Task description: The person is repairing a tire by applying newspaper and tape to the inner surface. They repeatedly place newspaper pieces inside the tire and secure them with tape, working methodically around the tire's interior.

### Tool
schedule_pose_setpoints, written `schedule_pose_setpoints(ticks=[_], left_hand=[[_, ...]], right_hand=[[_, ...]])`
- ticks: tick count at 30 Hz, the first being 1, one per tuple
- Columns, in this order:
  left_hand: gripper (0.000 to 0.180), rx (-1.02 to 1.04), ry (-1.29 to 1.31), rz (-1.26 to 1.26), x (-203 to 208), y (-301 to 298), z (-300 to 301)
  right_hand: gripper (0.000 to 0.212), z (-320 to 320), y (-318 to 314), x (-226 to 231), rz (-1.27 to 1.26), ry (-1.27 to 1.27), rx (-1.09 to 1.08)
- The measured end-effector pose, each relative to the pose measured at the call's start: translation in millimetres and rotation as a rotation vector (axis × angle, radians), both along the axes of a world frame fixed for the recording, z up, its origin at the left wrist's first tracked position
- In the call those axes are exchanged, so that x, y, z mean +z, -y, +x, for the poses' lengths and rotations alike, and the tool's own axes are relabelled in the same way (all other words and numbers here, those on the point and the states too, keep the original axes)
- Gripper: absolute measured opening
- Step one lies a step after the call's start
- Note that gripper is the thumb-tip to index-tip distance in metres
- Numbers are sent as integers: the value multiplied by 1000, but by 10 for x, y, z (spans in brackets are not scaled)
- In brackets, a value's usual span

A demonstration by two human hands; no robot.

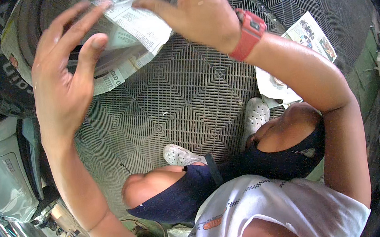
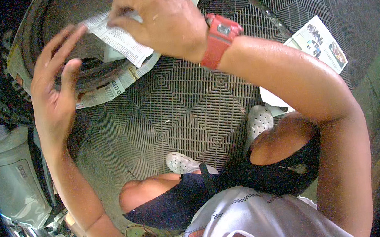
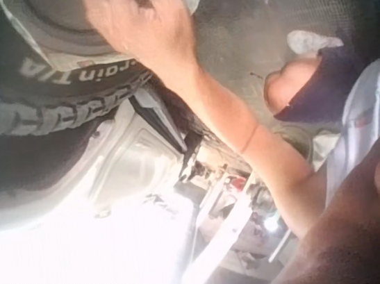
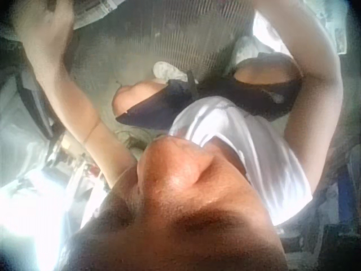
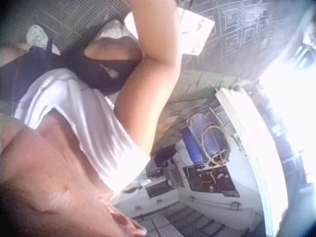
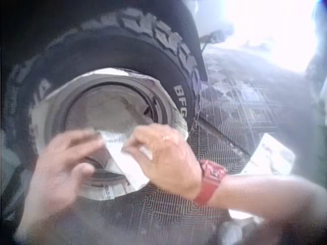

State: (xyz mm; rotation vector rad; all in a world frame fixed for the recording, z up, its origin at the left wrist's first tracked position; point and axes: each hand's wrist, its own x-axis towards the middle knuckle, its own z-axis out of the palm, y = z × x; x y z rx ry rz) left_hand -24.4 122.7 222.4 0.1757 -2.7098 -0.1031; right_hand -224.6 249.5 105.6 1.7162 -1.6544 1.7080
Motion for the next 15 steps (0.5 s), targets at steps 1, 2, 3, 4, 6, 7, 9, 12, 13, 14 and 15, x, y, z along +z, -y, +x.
schedule_pose_setpoints(ticks=[1,2,3,4,6,7,9,12,13,14,15], left_hand=[[32,38,-14,-261,-32,77,-28],[41,50,37,-402,-89,154,-76],[51,45,63,-538,-151,222,-178],[72,33,166,-577,-159,287,-228],[101,-26,306,-581,-280,402,-327],[96,-45,352,-571,-381,441,-418],[84,-76,451,-557,-542,518,-580],[56,-96,465,-458,-672,729,-735],[51,-47,521,-415,-699,745,-802],[51,-26,542,-390,-721,764,-874],[50,5,577,-369,-722,796,-878]], right_hand=[[13,30,-51,152,114,178,-45],[10,-13,-42,143,216,316,-83],[8,-124,-70,127,322,443,-141],[7,-198,-43,68,239,312,-182],[7,-288,64,-229,73,59,-255],[6,-336,91,-318,53,-34,-283],[5,-422,180,-482,9,-216,-331],[7,-426,306,-610,-11,-168,-365],[7,-392,380,-659,-29,-112,-410],[10,-300,462,-753,-109,23,-575],[13,-129,595,-888,-194,264,-665]])
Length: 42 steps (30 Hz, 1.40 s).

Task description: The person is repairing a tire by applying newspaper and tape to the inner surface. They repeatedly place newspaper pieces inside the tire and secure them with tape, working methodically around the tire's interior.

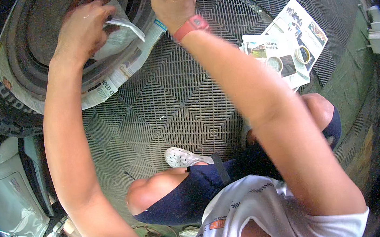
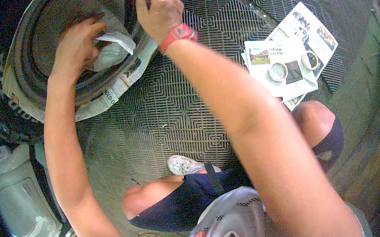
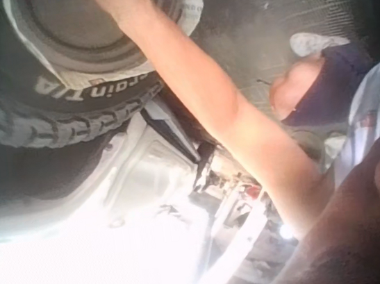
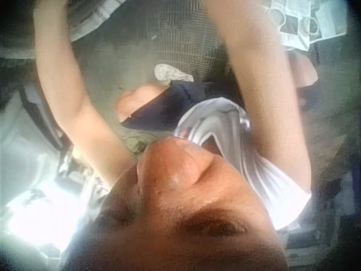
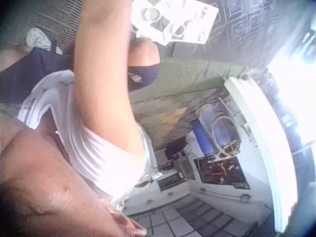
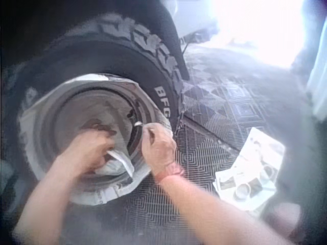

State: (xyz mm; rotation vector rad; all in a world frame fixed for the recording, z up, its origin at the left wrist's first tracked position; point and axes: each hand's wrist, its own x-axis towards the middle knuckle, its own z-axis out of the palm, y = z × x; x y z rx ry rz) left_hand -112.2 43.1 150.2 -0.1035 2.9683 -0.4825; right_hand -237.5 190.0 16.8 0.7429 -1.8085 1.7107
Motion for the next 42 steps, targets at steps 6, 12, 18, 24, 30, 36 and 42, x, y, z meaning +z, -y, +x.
schedule_pose_setpoints(ticks=[6,12,18,24,30,36,42], left_hand=[[39,88,-147,98,-215,620,-76],[42,258,-200,-254,-303,371,-537],[46,245,-326,-352,-198,306,-558],[40,-460,-515,-479,-227,516,-278],[52,-511,-112,-265,-240,-8,-321],[72,-334,-135,-188,-459,150,-572],[84,-250,-150,-270,-562,308,-759]], right_hand=[[21,665,227,-146,-434,772,-169],[30,952,394,-158,-466,949,10],[55,1234,455,41,-441,1051,227],[71,969,584,-128,-366,1288,266],[75,711,755,-347,-352,1214,222],[88,710,862,-361,-317,1280,305],[80,630,1072,-392,-403,1267,372]])
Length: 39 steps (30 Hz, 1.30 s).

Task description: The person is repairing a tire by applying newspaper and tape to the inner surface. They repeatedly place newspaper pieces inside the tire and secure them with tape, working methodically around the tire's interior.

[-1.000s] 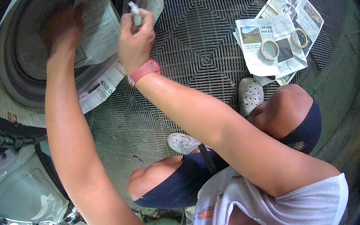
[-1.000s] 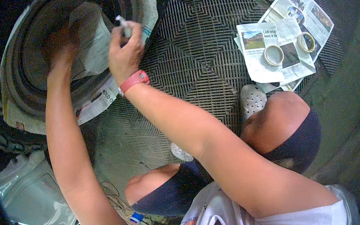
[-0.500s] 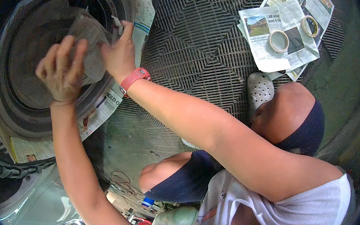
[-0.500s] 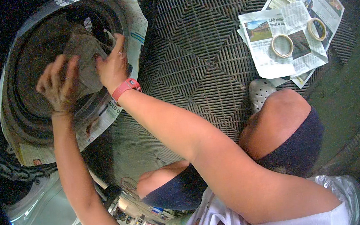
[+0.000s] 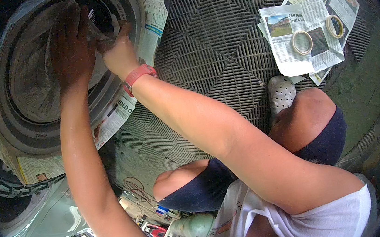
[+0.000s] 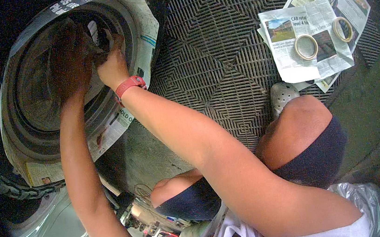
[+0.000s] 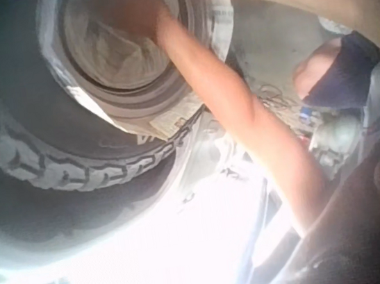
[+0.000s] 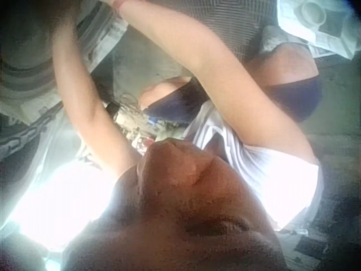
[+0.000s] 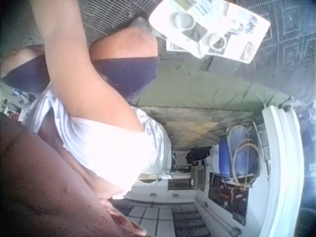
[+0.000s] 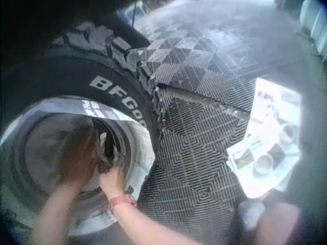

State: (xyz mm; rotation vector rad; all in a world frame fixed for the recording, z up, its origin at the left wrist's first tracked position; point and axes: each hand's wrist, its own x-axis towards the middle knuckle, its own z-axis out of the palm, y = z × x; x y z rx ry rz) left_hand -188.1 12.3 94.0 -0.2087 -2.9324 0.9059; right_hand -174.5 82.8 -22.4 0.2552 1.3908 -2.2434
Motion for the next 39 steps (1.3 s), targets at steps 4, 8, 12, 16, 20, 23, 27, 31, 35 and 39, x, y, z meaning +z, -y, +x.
schedule_pose_setpoints(ticks=[4,8,12,16,20,23,27,31,35,39], left_hand=[[85,0,-33,-69,-57,14,-83],[82,16,-53,-117,-99,109,-99],[64,-63,-110,-104,-149,220,-40],[45,-44,-101,-250,-175,367,-47],[38,-120,-185,-117,-210,364,-90],[41,-96,-169,-163,-217,473,-55],[44,-42,-138,-250,-228,413,-92],[44,-48,-138,-234,-183,357,-96],[40,-94,-245,-30,-167,393,-108],[39,-93,-202,-62,-162,405,-135]], right_hand=[[82,-67,161,-120,0,-33,23],[68,-63,216,-211,-12,-67,-67],[41,-124,128,-184,64,-164,-259],[25,-311,141,-39,53,-165,-324],[21,-456,146,-20,24,-192,-402],[21,-470,156,12,-36,-203,-401],[23,-560,199,-45,-26,-298,-363],[28,-686,222,-16,-20,-343,-275],[31,-808,284,0,37,-408,-182],[33,-878,415,-74,82,-534,-244]])
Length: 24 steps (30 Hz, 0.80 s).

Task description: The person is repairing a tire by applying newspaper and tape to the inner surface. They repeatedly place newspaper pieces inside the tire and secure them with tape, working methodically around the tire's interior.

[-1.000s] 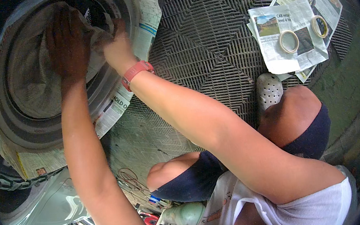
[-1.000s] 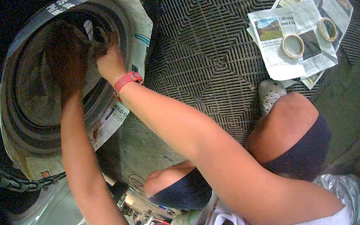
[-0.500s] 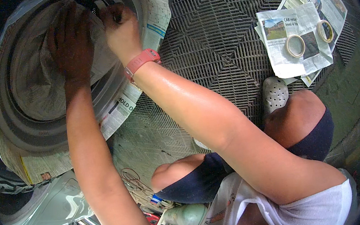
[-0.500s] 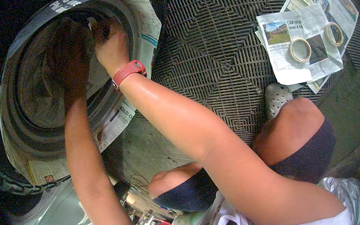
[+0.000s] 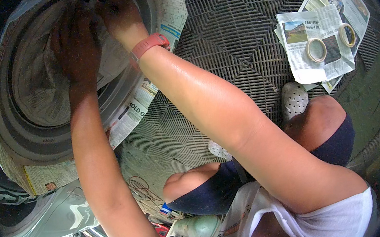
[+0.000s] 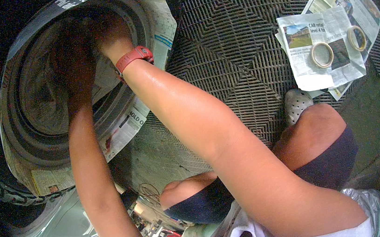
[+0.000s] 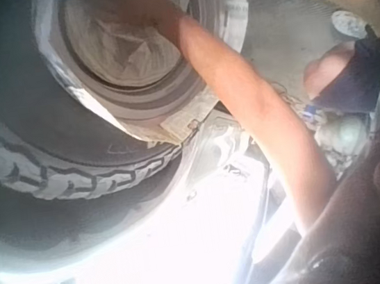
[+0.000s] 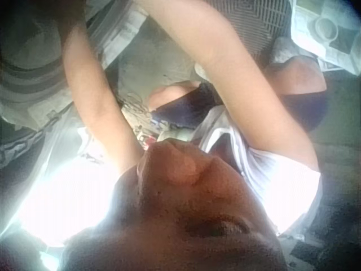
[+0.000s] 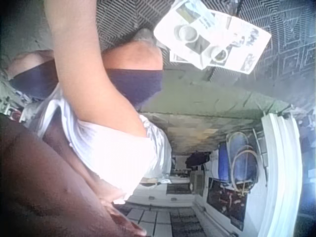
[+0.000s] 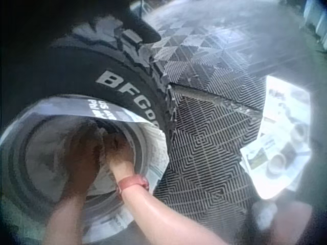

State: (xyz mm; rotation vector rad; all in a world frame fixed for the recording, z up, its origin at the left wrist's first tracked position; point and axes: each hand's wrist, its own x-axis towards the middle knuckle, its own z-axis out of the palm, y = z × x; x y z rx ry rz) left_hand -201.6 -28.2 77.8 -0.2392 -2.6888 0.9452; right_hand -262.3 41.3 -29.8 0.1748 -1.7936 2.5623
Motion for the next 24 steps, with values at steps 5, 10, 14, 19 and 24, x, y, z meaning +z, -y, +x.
schedule_pose_setpoints(ticks=[5,10,14,19,24], left_hand=[[41,23,-5,61,46,12,160],[47,8,0,-125,0,-179,-108],[50,61,9,-154,4,-96,-68],[50,63,12,-199,43,-178,14],[49,35,-10,-172,-16,-129,-61]], right_hand=[[35,120,262,-5,137,-36,126],[38,-215,658,-350,245,-81,1],[42,-256,513,-263,306,-62,129],[41,-19,-120,46,344,192,296],[33,107,-252,31,-138,482,205]])
